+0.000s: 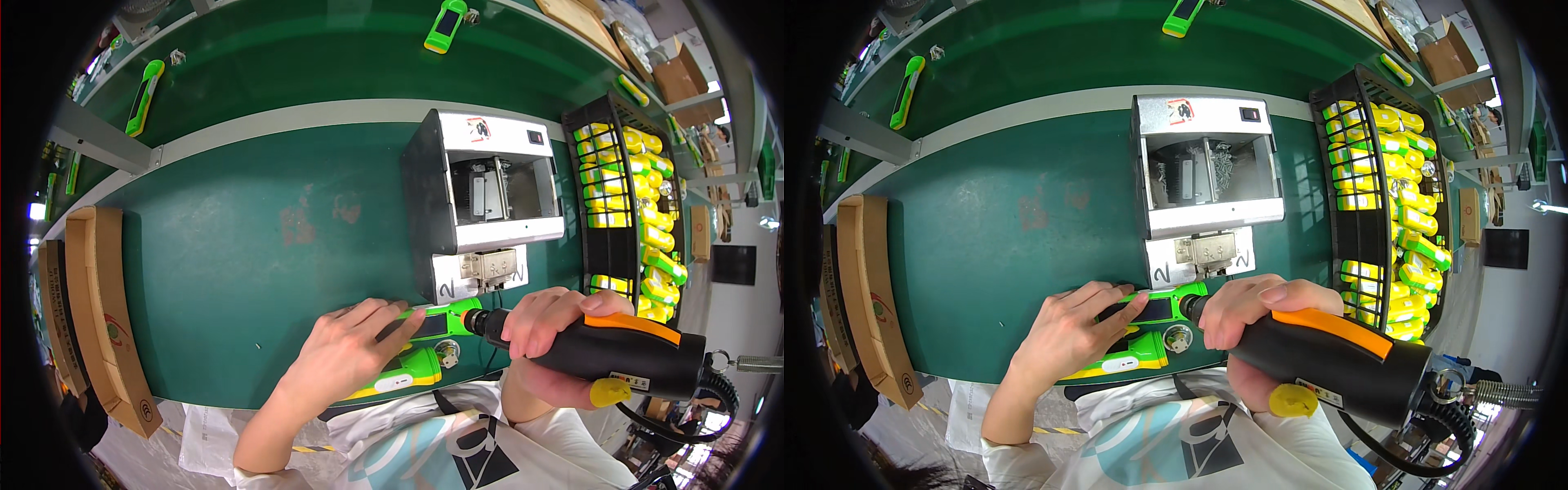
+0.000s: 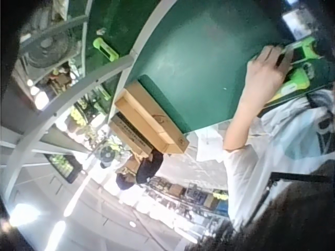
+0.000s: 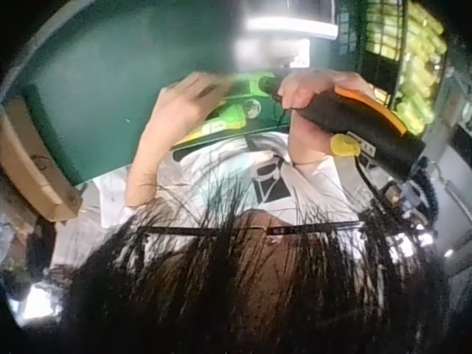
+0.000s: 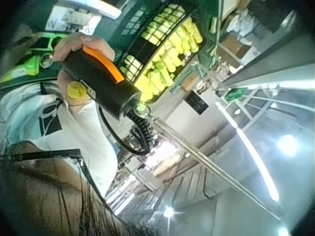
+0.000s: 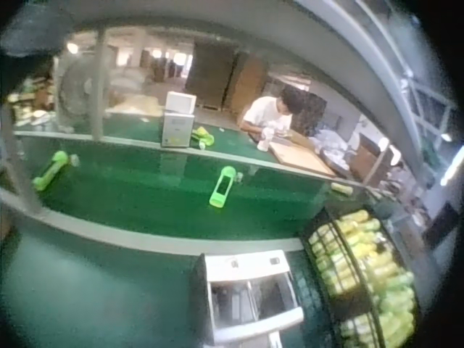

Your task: The person assembles flashlights by taking them from a crate, fastening components with an electric screwdriver, and placing the assembled flashlights onto a conveyor belt.

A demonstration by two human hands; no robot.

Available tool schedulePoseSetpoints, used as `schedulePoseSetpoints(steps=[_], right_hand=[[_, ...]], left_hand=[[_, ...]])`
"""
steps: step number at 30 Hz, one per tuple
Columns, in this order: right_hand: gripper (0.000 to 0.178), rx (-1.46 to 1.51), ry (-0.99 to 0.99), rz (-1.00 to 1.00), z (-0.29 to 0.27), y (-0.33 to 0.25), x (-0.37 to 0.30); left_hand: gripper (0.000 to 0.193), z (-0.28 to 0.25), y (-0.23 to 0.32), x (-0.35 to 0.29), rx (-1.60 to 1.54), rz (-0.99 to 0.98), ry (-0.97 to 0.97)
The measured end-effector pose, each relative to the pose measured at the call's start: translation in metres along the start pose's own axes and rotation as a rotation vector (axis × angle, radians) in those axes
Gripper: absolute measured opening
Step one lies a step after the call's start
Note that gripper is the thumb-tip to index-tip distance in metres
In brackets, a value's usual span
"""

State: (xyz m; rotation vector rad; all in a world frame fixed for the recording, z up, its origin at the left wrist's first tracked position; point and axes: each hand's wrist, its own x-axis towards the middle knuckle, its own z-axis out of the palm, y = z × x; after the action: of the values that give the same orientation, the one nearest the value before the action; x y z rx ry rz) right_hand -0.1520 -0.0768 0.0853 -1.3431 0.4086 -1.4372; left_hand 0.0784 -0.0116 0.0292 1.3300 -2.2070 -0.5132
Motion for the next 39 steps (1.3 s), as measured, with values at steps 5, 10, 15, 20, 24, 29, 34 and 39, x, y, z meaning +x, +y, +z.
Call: schedulePoseSetpoints(steps=[5, 10, 15, 20, 24, 29, 34, 39], right_hand=[[0.074, 0.065, -0.01, -0.022, -0.006, 0.012, -0.002], [0.078, 0.026, -0.271, -0.064, -0.018, 0.022, 0.002], [0.068, 0.0, -0.307, -0.048, -0.006, 0.02, -0.001], [0.066, -0.063, -0.313, -0.059, -0.003, 0.026, -0.007], [0.068, -0.22, -0.161, -0.144, 0.011, 0.032, -0.013], [0.067, -0.255, -0.041, -0.05, 0.017, 0.023, -0.02], [0.075, 0.045, 0.123, -0.244, -0.012, -0.02, 0.005], [0.078, 0.009, 0.116, -0.181, -0.017, -0.03, 0.025]], left_hand=[[0.047, -0.001, 0.001, 0.001, -0.001, -0.001, -0.005], [0.045, -0.003, 0.002, 0.0, 0.018, -0.001, -0.047], [0.044, 0.002, -0.003, -0.004, 0.029, 0.008, -0.01], [0.042, 0.003, -0.004, -0.004, 0.018, 0.006, 0.012], [0.042, 0.0, 0.0, -0.005, 0.006, 0.007, 0.028], [0.045, 0.003, 0.004, -0.01, 0.058, -0.005, 0.02], [0.051, -0.002, 0.015, -0.003, 0.1, 0.005, -0.032], [0.05, 0.01, 0.03, 0.014, 0.128, -0.011, -0.057]])
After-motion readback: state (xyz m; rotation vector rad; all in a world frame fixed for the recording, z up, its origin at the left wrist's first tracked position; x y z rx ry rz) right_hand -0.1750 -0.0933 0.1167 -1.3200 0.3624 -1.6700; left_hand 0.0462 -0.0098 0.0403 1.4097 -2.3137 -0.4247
